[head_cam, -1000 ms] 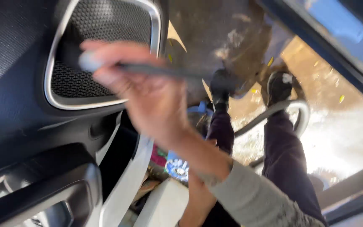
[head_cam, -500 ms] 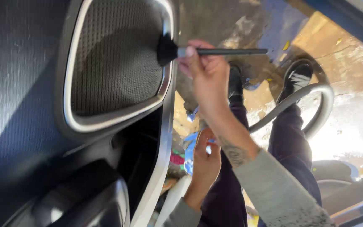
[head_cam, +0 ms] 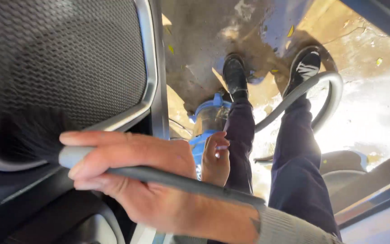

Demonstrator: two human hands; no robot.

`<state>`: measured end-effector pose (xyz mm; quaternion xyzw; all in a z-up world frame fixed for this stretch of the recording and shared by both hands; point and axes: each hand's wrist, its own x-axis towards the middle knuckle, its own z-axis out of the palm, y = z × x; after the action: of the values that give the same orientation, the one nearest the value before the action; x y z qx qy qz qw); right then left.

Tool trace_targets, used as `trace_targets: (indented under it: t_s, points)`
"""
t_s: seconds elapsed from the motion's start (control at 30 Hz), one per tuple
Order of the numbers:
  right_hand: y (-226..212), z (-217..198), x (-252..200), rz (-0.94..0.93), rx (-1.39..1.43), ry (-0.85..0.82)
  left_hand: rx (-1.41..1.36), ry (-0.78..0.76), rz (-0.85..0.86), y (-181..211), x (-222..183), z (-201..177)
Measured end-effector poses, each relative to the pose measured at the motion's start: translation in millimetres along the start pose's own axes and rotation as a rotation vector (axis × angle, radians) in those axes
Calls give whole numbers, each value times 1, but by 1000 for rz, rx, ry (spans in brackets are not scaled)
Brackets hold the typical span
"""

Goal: Detailing the interior door panel of a car using a brush and a microfiber cloth.

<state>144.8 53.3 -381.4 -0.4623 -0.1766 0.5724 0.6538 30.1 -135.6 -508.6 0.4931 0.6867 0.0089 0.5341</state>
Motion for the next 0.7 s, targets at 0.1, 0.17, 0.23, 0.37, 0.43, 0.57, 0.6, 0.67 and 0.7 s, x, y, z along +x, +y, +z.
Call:
trace_targets:
  t_s: [0.1, 0.17, 0.23, 0.37, 0.43, 0.57, 0.6, 0.67, 0.7]
  points:
    - [42, -1, -4, 150, 128, 108, 6, 64, -38, 4, -24, -8]
    - [85, -19, 1, 250, 261, 207, -114, 69, 7, 3, -9, -4]
    - [90, -17, -8, 175, 237, 190, -334, 26, 103, -5, -9, -3]
    - [16, 16, -4, 178, 340, 200, -188, 18, 118, -4, -28, 1]
    - [12, 18, 11, 208, 363, 227, -115, -55, 110, 11, -9, -8]
    - [58, 3, 16, 366, 202, 365, -991, -178, -219, -36, -13, -7]
    - [46, 4, 18, 354, 188, 386, -994, -205, -224, -34, -9, -5]
    - [21, 15, 19, 174, 276, 280, -542, -159, -78, -17, -1, -7]
    - [5, 26, 17, 92, 333, 214, -310, -117, -4, 1, 1, -14]
